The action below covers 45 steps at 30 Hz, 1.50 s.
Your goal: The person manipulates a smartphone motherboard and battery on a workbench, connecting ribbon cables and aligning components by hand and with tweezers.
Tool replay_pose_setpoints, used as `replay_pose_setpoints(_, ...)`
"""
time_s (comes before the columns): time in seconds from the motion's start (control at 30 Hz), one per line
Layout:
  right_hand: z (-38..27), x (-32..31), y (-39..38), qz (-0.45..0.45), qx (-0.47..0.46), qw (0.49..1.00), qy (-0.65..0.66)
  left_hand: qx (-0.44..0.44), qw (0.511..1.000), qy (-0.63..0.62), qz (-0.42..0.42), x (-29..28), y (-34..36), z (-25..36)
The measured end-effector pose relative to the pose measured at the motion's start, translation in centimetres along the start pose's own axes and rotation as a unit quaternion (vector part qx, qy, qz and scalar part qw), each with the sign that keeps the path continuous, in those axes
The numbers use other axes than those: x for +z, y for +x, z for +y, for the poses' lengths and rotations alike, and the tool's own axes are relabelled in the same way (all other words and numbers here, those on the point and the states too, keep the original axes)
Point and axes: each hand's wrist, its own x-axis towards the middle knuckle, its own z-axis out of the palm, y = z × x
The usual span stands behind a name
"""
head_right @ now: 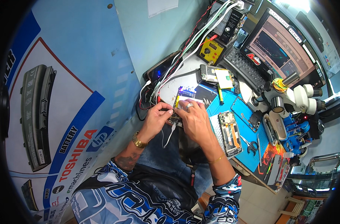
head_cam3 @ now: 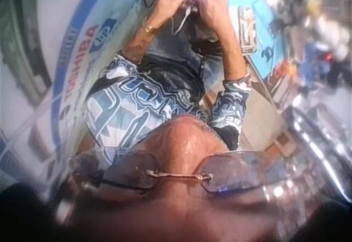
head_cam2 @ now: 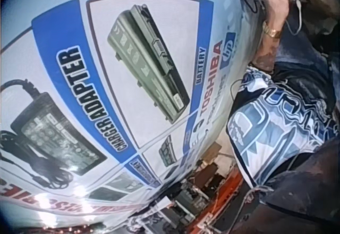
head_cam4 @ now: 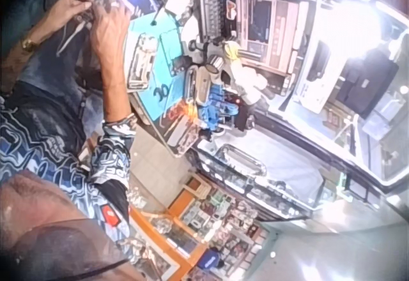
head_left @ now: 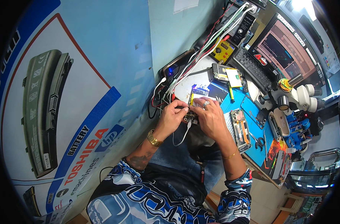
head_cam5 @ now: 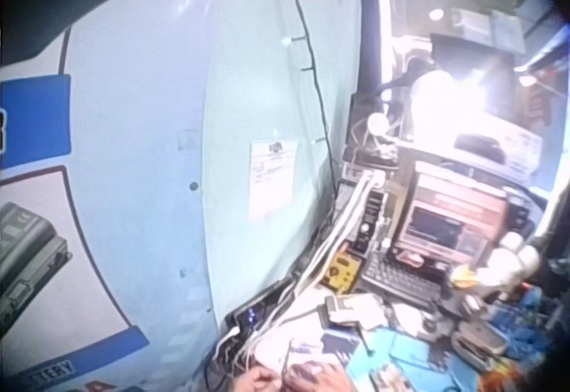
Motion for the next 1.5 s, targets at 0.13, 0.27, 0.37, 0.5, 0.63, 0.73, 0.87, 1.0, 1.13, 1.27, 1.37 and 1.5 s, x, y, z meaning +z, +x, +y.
replay_pose_setpoints(0.13, 0.1, 0.0, 0.0, 0.003, -0.001, 1.000, 0.002, 0.004, 1.000, -0.020, 0.006, -0.2, 0.1, -0.4)
replay_pose_setpoints(0.27, 0.1, -0.1, 0.0, 0.003, -0.001, 1.000, 0.005, 0.051, 0.998, 0.022, 0.041, -0.8, -0.4, -1.0)
replay_pose_setpoints(0.37, 0.2, 0.0, -0.1, 0.001, -0.003, 1.000, 0.005, 0.098, 0.984, 0.140, 0.052, -1.6, -1.6, -1.5)
replay_pose_setpoints(0.5, 0.2, -0.1, -0.1, -0.007, 0.007, 1.000, 0.004, 0.145, 0.963, 0.226, 0.031, -1.9, -2.7, -1.3)
replay_pose_setpoints(0.63, 0.1, -0.2, -0.2, -0.012, 0.012, 1.000, 0.012, 0.178, 0.959, 0.220, 0.030, -1.3, -2.6, -1.7)
replay_pose_setpoints(0.73, 0.5, 0.1, -0.3, -0.007, 0.003, 1.000, 0.007, 0.148, 0.977, 0.147, 0.044, -0.9, -2.2, -2.8)
replay_pose_setpoints(0.87, 0.4, 0.0, -0.3, -0.016, 0.011, 1.000, 0.017, 0.110, 0.993, 0.003, 0.052, -0.5, -1.8, -4.6)
replay_pose_setpoints(1.0, 0.2, 0.0, -0.3, -0.019, 0.022, 0.999, 0.025, 0.114, 0.991, -0.033, 0.062, -0.1, -1.6, -5.7)
replay_pose_setpoints(1.13, 0.2, 0.0, -0.4, -0.009, 0.020, 1.000, 0.022, 0.139, 0.986, 0.021, 0.084, 0.2, -1.6, -5.9)
replay_pose_setpoints(1.27, 0.1, 0.0, -0.3, -0.012, 0.023, 0.999, 0.023, 0.151, 0.981, 0.066, 0.103, -0.2, -1.5, -6.2)
replay_pose_setpoints(1.37, -0.1, -0.1, -0.3, -0.018, 0.026, 0.999, 0.016, 0.212, 0.970, -0.011, 0.118, 0.4, -0.9, -6.2)
replay_pose_setpoints(1.5, -0.4, -0.1, -0.1, -0.025, 0.033, 0.999, 0.004, 0.235, 0.967, 0.030, 0.090, -0.5, -0.3, -4.6)
